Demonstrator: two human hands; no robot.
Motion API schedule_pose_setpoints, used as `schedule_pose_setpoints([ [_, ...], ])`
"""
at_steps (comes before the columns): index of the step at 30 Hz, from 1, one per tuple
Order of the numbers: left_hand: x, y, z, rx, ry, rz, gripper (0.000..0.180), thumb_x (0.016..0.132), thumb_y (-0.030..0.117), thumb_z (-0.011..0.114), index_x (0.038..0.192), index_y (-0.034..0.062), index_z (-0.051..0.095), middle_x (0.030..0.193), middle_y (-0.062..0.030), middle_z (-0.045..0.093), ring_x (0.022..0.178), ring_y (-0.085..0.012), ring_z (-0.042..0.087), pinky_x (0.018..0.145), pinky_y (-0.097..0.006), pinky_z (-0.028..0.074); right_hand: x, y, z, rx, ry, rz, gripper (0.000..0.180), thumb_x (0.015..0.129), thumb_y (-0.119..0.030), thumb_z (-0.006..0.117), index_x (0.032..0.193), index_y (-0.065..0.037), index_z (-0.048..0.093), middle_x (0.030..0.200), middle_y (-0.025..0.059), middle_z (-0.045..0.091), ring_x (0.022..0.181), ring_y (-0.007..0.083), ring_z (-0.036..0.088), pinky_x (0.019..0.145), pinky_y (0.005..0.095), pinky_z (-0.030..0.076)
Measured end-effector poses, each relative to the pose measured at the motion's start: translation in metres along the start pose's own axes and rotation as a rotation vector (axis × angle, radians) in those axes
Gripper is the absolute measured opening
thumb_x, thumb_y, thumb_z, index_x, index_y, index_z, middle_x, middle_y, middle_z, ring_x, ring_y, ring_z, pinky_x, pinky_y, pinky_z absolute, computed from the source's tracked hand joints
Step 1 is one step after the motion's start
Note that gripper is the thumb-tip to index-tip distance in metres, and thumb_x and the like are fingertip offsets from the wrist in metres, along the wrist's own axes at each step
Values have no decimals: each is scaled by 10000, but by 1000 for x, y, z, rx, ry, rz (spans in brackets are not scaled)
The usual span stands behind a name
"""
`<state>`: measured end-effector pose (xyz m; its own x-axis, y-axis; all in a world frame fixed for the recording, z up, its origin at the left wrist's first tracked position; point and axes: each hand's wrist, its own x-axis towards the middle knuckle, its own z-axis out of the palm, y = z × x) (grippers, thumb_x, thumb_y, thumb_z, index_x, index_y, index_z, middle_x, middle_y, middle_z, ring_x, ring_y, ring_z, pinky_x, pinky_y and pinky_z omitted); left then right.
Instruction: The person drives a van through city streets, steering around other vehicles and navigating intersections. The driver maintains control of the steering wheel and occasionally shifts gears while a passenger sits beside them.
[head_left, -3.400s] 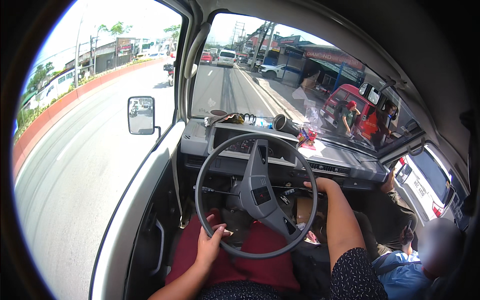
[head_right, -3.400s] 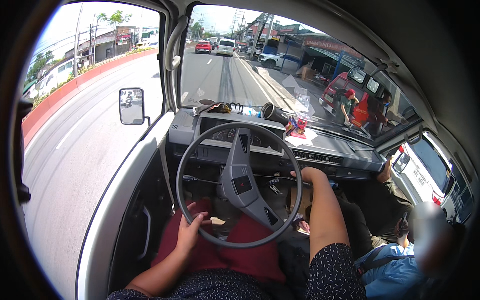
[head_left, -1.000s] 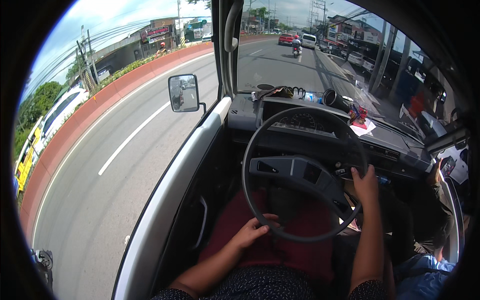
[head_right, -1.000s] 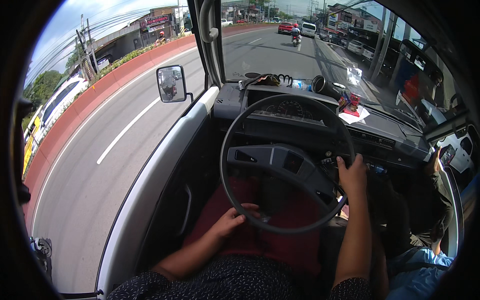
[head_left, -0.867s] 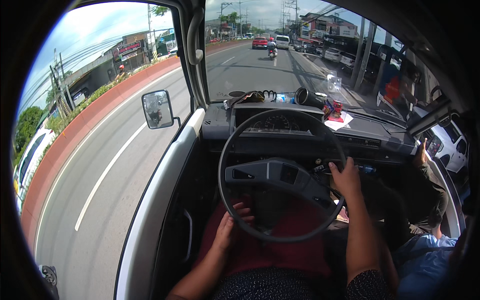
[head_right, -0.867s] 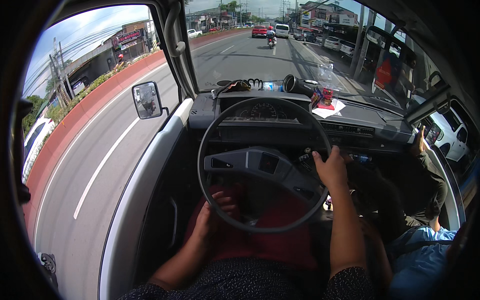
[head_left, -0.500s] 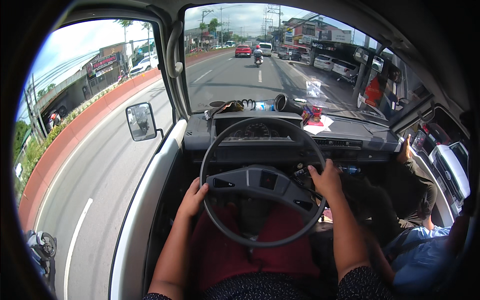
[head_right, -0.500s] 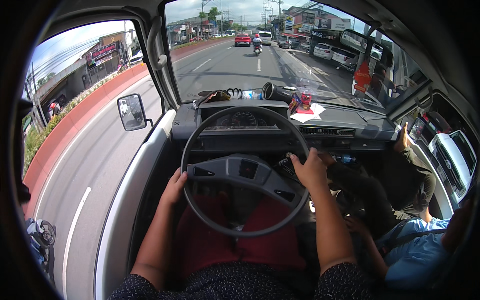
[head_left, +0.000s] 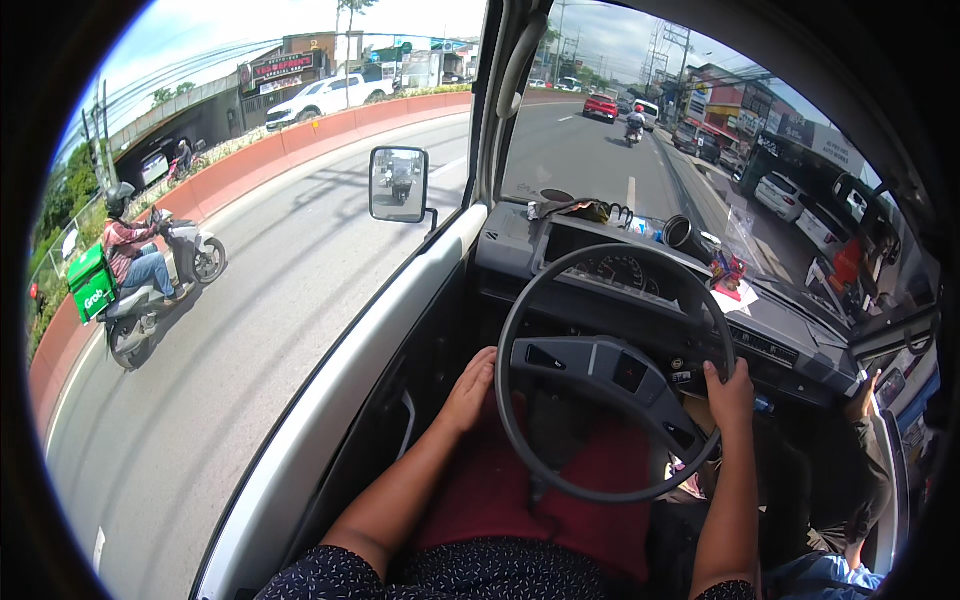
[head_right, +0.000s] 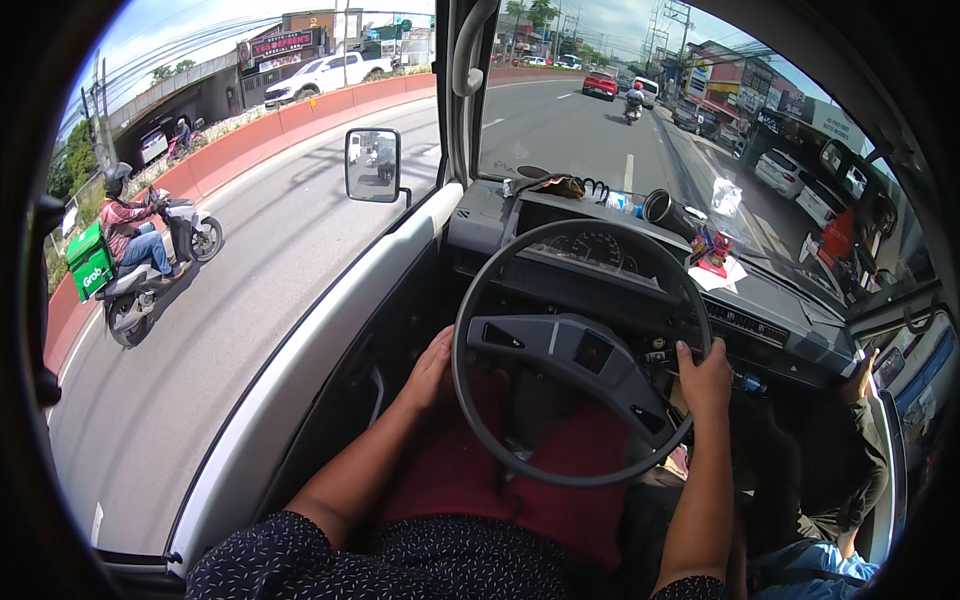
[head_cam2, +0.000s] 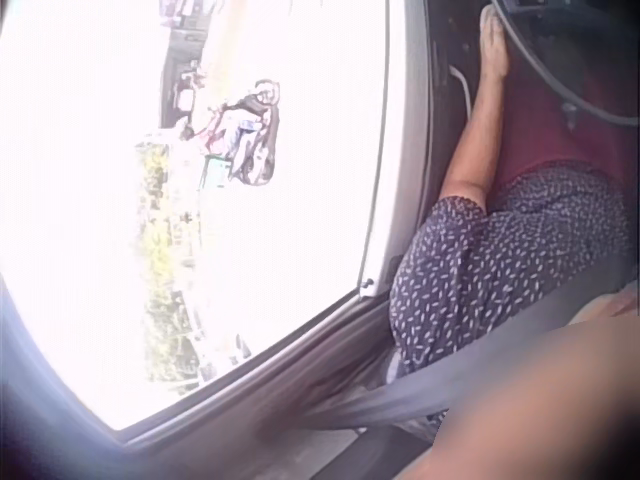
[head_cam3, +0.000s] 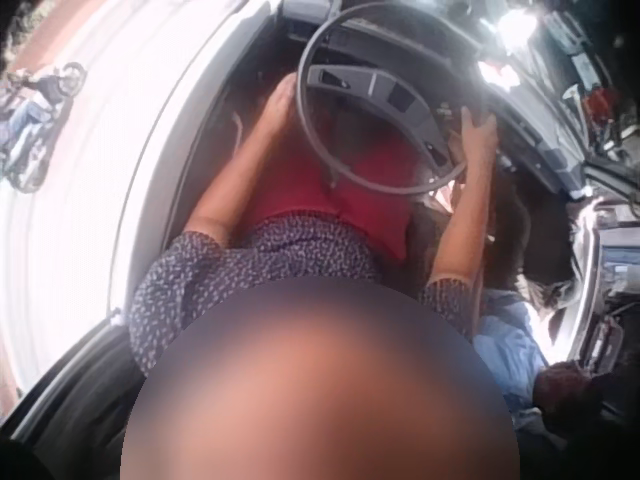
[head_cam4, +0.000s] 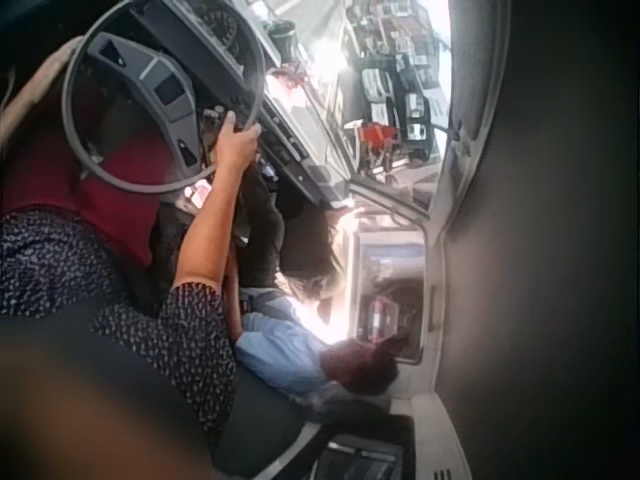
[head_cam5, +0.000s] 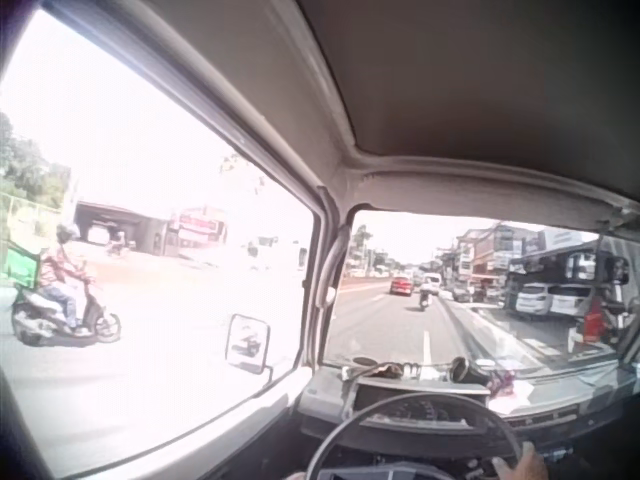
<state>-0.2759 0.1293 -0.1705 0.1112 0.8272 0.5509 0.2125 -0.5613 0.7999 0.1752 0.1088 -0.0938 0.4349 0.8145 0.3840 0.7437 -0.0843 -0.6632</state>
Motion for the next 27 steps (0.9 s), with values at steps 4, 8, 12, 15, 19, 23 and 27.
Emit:
schedule_pose_setpoints([
  [4,-1,14,3,60,-30,15,385,1049,213,508,1351,-16,573,1452,-179,511,1350,-348,521,1126,-419,415,7,-11,-5,-16,-1,-38,544,930,-404,733,1213,39,593,1058,278,722,1045,460,696,897,504,534],
  [8,-1,27,9,193,-21,6,408,955,107,605,1354,34,562,1448,-151,498,1255,-376,595,1009,-426,514,22,-19,-6,-20,-38,-99,520,929,-409,732,1180,29,605,1052,278,721,1039,462,694,892,503,535],
  [12,-3,34,14,368,-20,-107,573,902,86,721,1445,59,538,1469,-133,501,1346,-355,560,1076,-398,481,44,-22,-6,-81,-55,-150,532,924,-443,719,1161,22,619,1088,291,716,1062,482,678,907,514,535],
  [15,-4,36,18,490,33,-49,481,924,127,653,1397,120,566,1500,-124,498,1185,-433,629,958,-472,537,59,-26,-4,-123,-83,-172,572,917,-465,709,1214,18,627,1088,291,717,1081,469,677,925,519,535],
  [19,-3,37,22,477,64,-80,466,921,115,658,1382,123,588,1461,-99,540,1153,-427,648,928,-474,547,68,-32,-5,-160,-101,-174,561,914,-479,705,1216,-12,641,1075,272,726,1065,448,688,915,517,539],
  [23,-5,34,26,479,115,-21,453,913,94,660,1363,123,610,1427,-84,568,1133,-419,657,907,-473,552,68,-30,-7,-135,-121,-188,535,912,-481,704,1197,-32,652,1062,267,728,1049,446,692,904,515,541],
  [27,-4,35,26,448,92,-89,436,925,11,656,1355,76,630,1419,-110,594,1269,-330,630,1021,-382,513,68,-26,-5,-137,-86,-213,572,911,-488,702,1218,-9,646,1068,267,728,1050,446,693,912,509,543],
])
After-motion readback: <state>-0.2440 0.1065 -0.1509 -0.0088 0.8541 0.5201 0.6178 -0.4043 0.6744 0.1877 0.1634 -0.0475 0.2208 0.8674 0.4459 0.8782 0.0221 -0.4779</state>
